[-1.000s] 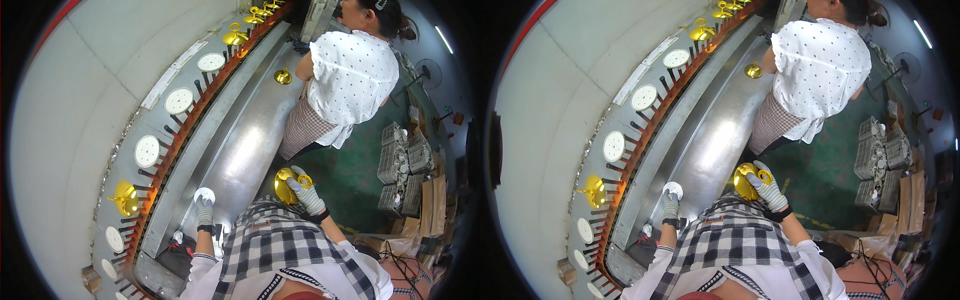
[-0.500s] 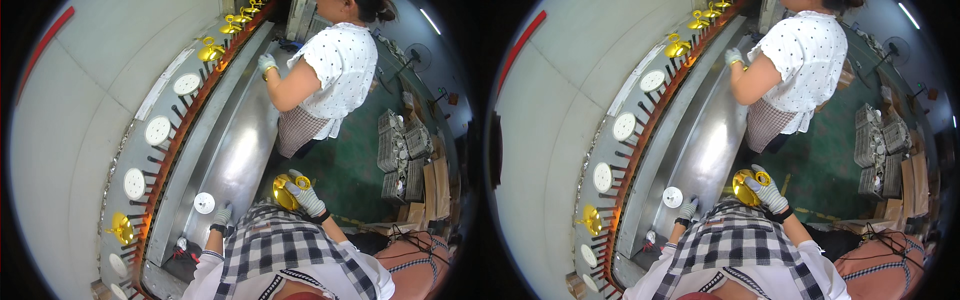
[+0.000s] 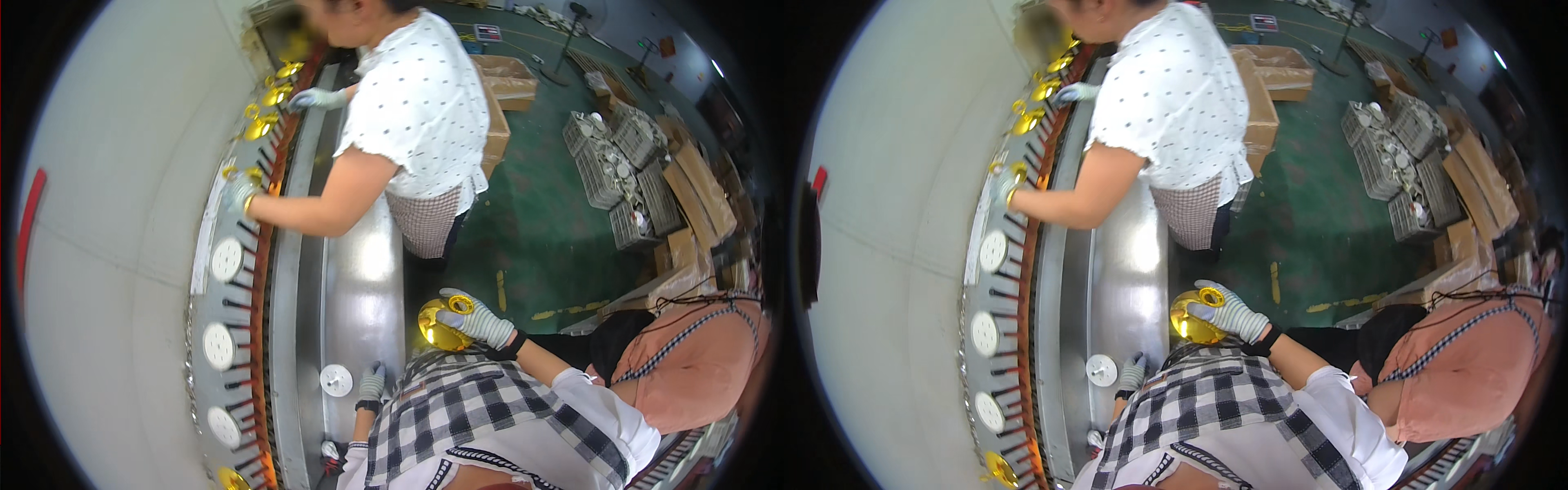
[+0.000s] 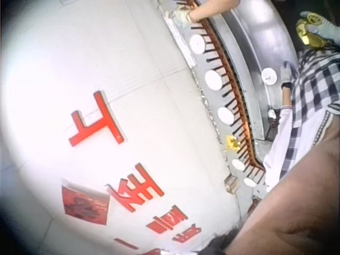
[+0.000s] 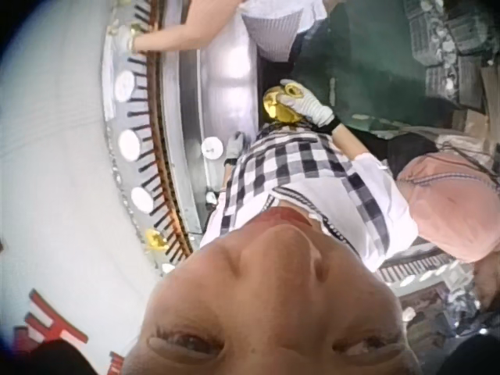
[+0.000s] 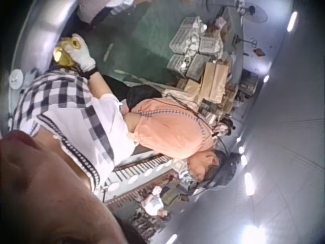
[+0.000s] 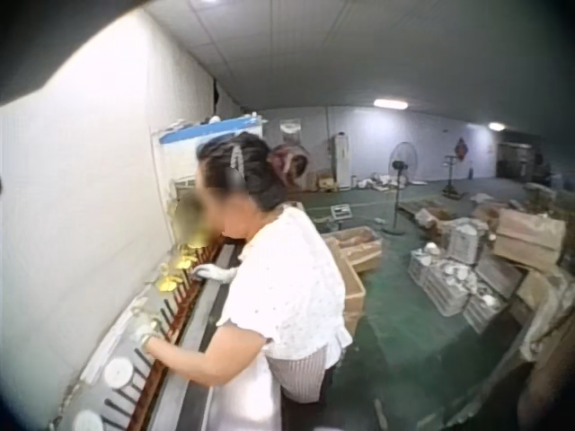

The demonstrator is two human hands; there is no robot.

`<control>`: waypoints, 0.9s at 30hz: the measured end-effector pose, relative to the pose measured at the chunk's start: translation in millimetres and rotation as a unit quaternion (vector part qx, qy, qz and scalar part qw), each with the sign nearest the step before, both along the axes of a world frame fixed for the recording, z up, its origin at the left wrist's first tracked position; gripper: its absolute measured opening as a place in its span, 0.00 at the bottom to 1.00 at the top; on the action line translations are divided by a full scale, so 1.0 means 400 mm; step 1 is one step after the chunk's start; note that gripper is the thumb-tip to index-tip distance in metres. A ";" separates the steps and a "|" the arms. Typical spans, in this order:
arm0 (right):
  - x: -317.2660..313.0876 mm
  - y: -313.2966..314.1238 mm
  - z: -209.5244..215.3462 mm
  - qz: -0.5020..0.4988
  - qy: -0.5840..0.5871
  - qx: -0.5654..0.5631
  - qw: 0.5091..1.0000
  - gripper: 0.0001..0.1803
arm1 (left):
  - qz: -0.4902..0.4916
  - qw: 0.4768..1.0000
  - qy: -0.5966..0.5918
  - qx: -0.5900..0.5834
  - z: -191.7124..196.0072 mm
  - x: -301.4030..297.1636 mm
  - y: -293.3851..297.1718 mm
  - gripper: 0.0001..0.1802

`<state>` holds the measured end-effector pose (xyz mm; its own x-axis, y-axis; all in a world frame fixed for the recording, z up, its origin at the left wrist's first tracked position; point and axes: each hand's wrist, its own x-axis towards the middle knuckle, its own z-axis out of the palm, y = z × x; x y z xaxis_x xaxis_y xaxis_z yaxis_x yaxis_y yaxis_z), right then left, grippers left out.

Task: Picking gold-colored plastic parts from a box and placing them onto a rotating manufacturing conveyor line.

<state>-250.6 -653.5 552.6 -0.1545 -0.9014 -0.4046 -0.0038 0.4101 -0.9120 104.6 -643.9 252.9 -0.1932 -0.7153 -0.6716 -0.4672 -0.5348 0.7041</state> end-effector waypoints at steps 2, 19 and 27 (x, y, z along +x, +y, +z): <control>-0.079 0.016 0.012 0.004 0.024 0.012 1.000 0.46 | -0.011 1.000 0.028 0.001 0.077 -0.097 -0.012 0.30; -0.888 0.287 0.088 -0.124 -0.057 -0.068 0.988 0.41 | -0.057 0.995 -0.062 -0.060 0.367 -0.777 0.184 0.29; -0.911 0.680 0.273 -0.154 -0.161 -0.047 0.974 0.35 | 0.039 0.999 -0.022 -0.006 0.524 -0.791 0.591 0.28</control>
